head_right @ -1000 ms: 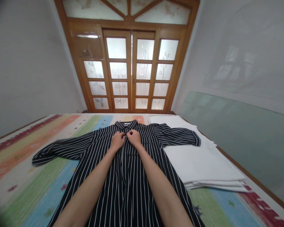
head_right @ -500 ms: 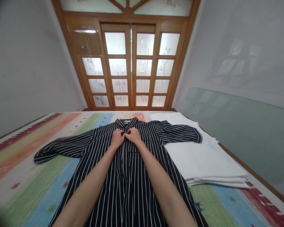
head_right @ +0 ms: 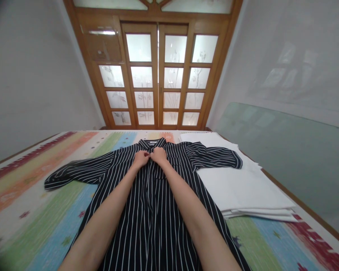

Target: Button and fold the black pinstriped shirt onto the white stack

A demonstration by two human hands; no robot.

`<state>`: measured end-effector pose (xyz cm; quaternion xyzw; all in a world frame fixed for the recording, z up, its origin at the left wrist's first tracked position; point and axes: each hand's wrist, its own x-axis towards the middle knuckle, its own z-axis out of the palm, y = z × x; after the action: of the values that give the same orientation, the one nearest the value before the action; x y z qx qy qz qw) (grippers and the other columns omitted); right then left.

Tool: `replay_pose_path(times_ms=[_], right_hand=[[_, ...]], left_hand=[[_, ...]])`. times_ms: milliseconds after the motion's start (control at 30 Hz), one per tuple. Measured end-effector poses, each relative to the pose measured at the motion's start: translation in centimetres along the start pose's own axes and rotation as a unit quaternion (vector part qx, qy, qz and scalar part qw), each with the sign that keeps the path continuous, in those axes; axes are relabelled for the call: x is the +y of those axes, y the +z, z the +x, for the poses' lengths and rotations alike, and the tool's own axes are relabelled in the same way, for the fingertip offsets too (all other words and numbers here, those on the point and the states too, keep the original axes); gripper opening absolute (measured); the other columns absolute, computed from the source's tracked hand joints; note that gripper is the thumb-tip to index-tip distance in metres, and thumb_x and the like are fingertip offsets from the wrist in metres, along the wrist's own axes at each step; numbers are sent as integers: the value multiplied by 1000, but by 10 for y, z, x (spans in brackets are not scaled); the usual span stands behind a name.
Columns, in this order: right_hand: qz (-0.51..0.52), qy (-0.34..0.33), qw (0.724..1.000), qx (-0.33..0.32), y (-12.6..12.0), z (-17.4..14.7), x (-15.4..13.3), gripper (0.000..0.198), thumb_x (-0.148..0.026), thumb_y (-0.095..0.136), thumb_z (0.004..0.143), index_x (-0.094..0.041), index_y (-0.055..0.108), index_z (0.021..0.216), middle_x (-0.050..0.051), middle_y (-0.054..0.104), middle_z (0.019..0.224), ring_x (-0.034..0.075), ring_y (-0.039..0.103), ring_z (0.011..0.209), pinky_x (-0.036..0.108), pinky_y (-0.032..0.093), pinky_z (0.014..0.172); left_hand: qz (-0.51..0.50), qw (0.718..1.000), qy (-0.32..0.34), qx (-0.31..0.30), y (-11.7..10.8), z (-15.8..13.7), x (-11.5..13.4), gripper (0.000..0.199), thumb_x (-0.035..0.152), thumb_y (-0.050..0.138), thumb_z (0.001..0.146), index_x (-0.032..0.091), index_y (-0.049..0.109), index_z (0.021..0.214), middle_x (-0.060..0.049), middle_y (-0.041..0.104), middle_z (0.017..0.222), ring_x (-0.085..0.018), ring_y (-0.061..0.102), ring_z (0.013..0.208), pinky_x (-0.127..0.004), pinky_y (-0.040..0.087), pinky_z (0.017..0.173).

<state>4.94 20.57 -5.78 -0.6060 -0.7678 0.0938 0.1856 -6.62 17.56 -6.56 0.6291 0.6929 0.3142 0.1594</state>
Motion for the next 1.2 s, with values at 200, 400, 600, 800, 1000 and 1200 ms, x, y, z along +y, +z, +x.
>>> replay_pose_path(times_ms=[200, 400, 600, 800, 1000, 1200], right_hand=[[166, 44, 985, 4, -4, 4, 8, 19, -20, 58, 79, -16, 76, 77, 9, 74, 92, 20, 66, 94, 23, 44, 79], [232, 38, 972, 1, 2, 4, 14, 18, -19, 58, 77, -17, 75, 72, 4, 75, 83, 17, 66, 84, 21, 45, 74], [338, 68, 939, -11, 15, 4, 20, 18, -21, 56, 78, -14, 72, 71, 4, 70, 66, 13, 64, 58, 18, 43, 49], [407, 69, 910, -27, 21, 0, 24, 16, -16, 56, 76, -14, 67, 65, 1, 66, 55, 9, 58, 43, 14, 36, 35], [465, 64, 882, -36, 21, -2, 24, 15, -12, 56, 73, -14, 65, 61, 1, 64, 51, 11, 61, 46, 15, 37, 34], [456, 60, 887, -45, 22, -1, 26, 18, -14, 54, 73, -14, 65, 59, 0, 64, 51, 8, 54, 38, 15, 35, 34]], left_hand=[[-66, 997, -49, 7, 2, 5, -1, 11, 14, 66, 75, 19, 76, 76, -5, 75, 82, -18, 69, 85, -26, 49, 86], [-156, 983, -93, 14, 8, 0, -7, 12, 15, 64, 79, 16, 75, 84, -3, 73, 70, -11, 66, 55, -19, 52, 60], [-199, 977, -77, 26, 9, -3, -6, 8, 12, 68, 74, 15, 74, 77, -2, 72, 67, -10, 63, 49, -19, 51, 55], [-249, 965, -76, 27, 14, -2, -10, 6, 11, 68, 73, 12, 70, 79, -1, 69, 62, -9, 60, 45, -19, 49, 48], [-277, 957, -76, 28, 14, -3, -11, 8, 11, 71, 72, 12, 65, 76, 1, 65, 57, -8, 57, 42, -18, 47, 46], [-276, 957, -83, 37, 16, -2, -11, 7, 8, 68, 73, 12, 64, 76, 1, 66, 59, -8, 58, 43, -19, 48, 48]])
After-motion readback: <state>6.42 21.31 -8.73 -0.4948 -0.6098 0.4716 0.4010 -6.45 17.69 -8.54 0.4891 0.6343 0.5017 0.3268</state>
